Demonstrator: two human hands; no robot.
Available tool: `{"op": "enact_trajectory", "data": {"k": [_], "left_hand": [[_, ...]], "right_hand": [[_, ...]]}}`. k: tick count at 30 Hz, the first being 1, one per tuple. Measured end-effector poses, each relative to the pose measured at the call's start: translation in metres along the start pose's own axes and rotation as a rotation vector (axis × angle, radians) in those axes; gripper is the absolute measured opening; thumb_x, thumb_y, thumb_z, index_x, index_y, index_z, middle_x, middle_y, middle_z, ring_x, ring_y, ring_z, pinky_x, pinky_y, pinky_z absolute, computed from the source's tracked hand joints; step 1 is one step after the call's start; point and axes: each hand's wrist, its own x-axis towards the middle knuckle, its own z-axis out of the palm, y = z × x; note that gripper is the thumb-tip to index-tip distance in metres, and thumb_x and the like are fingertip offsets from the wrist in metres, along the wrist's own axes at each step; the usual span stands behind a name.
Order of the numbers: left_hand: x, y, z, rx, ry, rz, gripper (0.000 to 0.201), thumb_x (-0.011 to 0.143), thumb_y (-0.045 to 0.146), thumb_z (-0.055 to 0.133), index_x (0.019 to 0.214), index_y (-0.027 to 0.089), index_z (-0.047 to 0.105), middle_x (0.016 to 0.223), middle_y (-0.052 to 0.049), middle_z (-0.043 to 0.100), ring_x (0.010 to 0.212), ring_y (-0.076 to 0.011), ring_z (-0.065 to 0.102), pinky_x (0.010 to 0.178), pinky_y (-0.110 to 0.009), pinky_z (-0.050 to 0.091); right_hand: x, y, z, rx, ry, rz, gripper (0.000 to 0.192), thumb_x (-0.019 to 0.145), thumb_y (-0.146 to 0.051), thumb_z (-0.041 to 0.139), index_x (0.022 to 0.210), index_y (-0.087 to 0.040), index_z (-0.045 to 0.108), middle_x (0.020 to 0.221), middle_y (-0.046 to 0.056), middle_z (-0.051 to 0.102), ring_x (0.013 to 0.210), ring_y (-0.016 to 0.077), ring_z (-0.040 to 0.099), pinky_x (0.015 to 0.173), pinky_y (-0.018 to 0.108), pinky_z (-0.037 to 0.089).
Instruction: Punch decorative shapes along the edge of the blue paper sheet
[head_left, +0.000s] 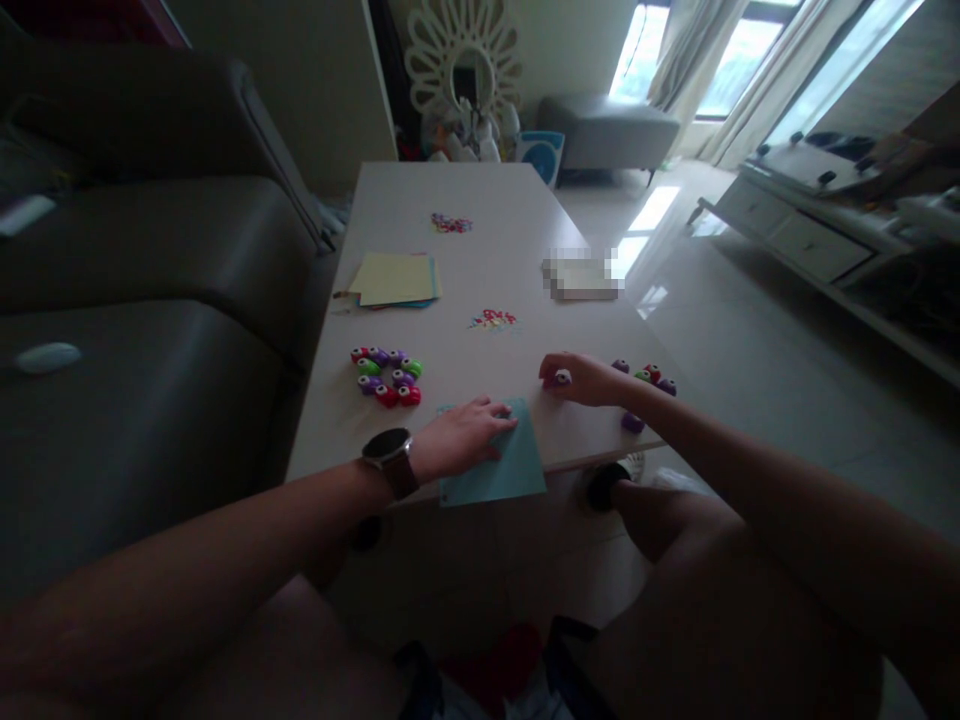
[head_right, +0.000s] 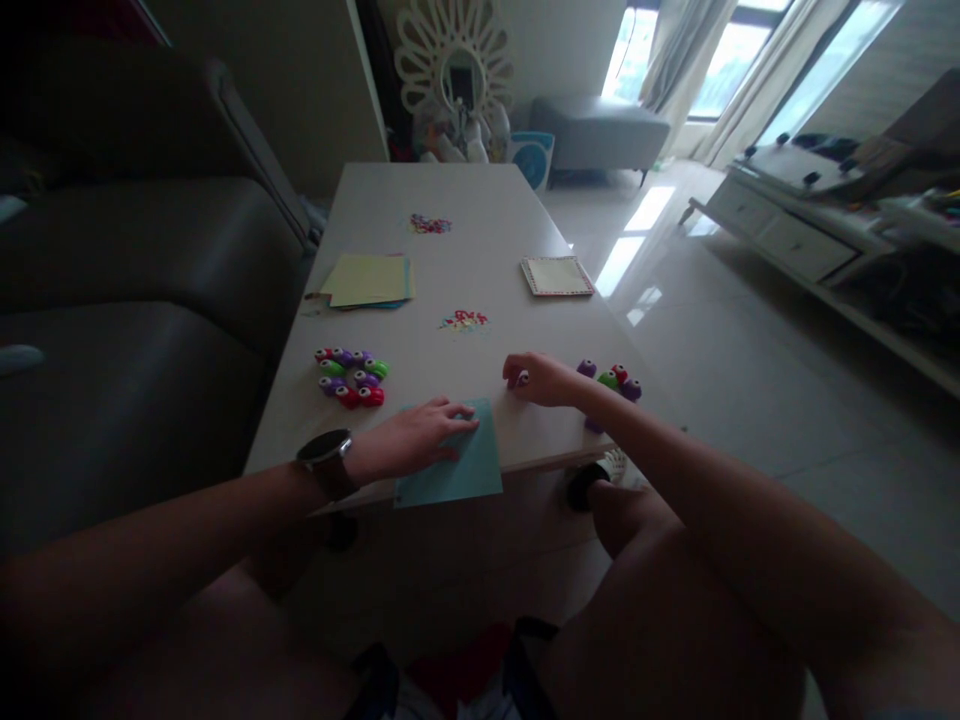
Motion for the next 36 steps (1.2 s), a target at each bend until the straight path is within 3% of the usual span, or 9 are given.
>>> {"op": "enact_trajectory", "data": {"k": [3, 5, 7, 13, 17, 20, 24, 29, 36], "left_hand": [[0.000, 0.000, 0.000, -0.001, -0.015, -0.010, 0.053, 0.089, 0.024, 0.068, 0.141, 0.022, 0.058, 0.148, -0.009, 0.056, 0.129, -0.0277, 0.051, 0.106, -0.038, 0.044], [0.000, 0.000, 0.000, -0.004, -0.020, -0.012, 0.053, 0.089, 0.025, 0.068, 0.141, 0.022, 0.057, 0.150, -0.009, 0.055, 0.130, -0.0276, 0.050, 0.106, -0.039, 0.044], [0.000, 0.000, 0.001, -0.005, -0.012, -0.008, 0.052, 0.089, 0.024, 0.068, 0.141, 0.023, 0.058, 0.150, -0.009, 0.055, 0.129, -0.0275, 0.051, 0.106, -0.039, 0.045], [0.000, -0.001, 0.003, 0.011, 0.024, 0.002, 0.050, 0.088, 0.024, 0.067, 0.138, 0.026, 0.059, 0.146, -0.007, 0.058, 0.125, -0.0270, 0.054, 0.102, -0.037, 0.046], [-0.001, -0.001, 0.003, -0.013, 0.037, -0.001, 0.048, 0.088, 0.022, 0.067, 0.136, 0.026, 0.061, 0.145, -0.007, 0.059, 0.125, -0.0268, 0.054, 0.102, -0.037, 0.045], [-0.001, -0.001, 0.003, -0.041, 0.029, 0.007, 0.050, 0.087, 0.022, 0.069, 0.137, 0.021, 0.060, 0.146, -0.009, 0.058, 0.126, -0.0286, 0.052, 0.104, -0.039, 0.044], [-0.001, -0.001, 0.002, -0.027, 0.024, 0.014, 0.050, 0.088, 0.023, 0.070, 0.136, 0.020, 0.060, 0.145, -0.010, 0.058, 0.126, -0.0280, 0.053, 0.104, -0.039, 0.045], [-0.002, 0.000, 0.001, -0.019, 0.026, -0.001, 0.050, 0.089, 0.021, 0.067, 0.138, 0.024, 0.059, 0.146, -0.009, 0.058, 0.128, -0.0270, 0.053, 0.105, -0.039, 0.045], [-0.001, -0.005, 0.010, 0.014, 0.074, 0.036, 0.054, 0.092, 0.027, 0.067, 0.144, 0.022, 0.053, 0.153, -0.011, 0.052, 0.131, -0.0275, 0.051, 0.108, -0.042, 0.045]], "right_hand": [[0.001, -0.003, 0.001, -0.031, 0.029, -0.019, 0.044, 0.074, -0.009, 0.061, 0.116, -0.022, 0.067, 0.116, 0.009, 0.074, 0.105, 0.0232, 0.067, 0.096, 0.039, 0.052], [0.002, -0.003, 0.000, -0.027, 0.082, -0.067, 0.058, 0.074, -0.009, 0.061, 0.130, -0.023, 0.062, 0.138, 0.010, 0.064, 0.127, 0.0256, 0.058, 0.109, 0.042, 0.045], [0.003, -0.002, -0.002, -0.012, 0.125, -0.057, 0.060, 0.075, -0.010, 0.061, 0.134, -0.022, 0.060, 0.143, 0.011, 0.061, 0.132, 0.0263, 0.055, 0.113, 0.044, 0.041], [0.002, 0.002, -0.002, 0.038, 0.101, 0.022, 0.039, 0.075, -0.008, 0.060, 0.111, -0.022, 0.066, 0.110, 0.006, 0.074, 0.095, 0.0211, 0.067, 0.092, 0.037, 0.051], [0.003, -0.001, 0.003, 0.194, -0.032, 0.060, 0.041, 0.080, -0.013, 0.057, 0.119, -0.022, 0.062, 0.111, 0.006, 0.075, 0.079, 0.0171, 0.065, 0.074, 0.031, 0.052], [0.005, -0.003, 0.008, 0.187, -0.041, 0.026, 0.049, 0.081, -0.015, 0.058, 0.129, -0.021, 0.060, 0.130, 0.011, 0.068, 0.111, 0.0238, 0.064, 0.091, 0.037, 0.052], [0.008, -0.001, 0.009, 0.064, 0.101, -0.004, 0.066, 0.081, -0.018, 0.062, 0.146, -0.023, 0.048, 0.161, 0.014, 0.040, 0.147, 0.0281, 0.036, 0.117, 0.047, 0.034], [0.005, 0.005, 0.001, -0.053, 0.195, -0.019, 0.050, 0.082, -0.025, 0.066, 0.131, -0.020, 0.060, 0.130, 0.015, 0.063, 0.126, 0.0291, 0.055, 0.109, 0.047, 0.042], [-0.001, 0.020, -0.008, -0.229, 0.034, 0.002, 0.038, 0.070, -0.018, 0.073, 0.108, -0.020, 0.070, 0.095, 0.007, 0.071, 0.083, 0.0210, 0.064, 0.076, 0.032, 0.048]]}}
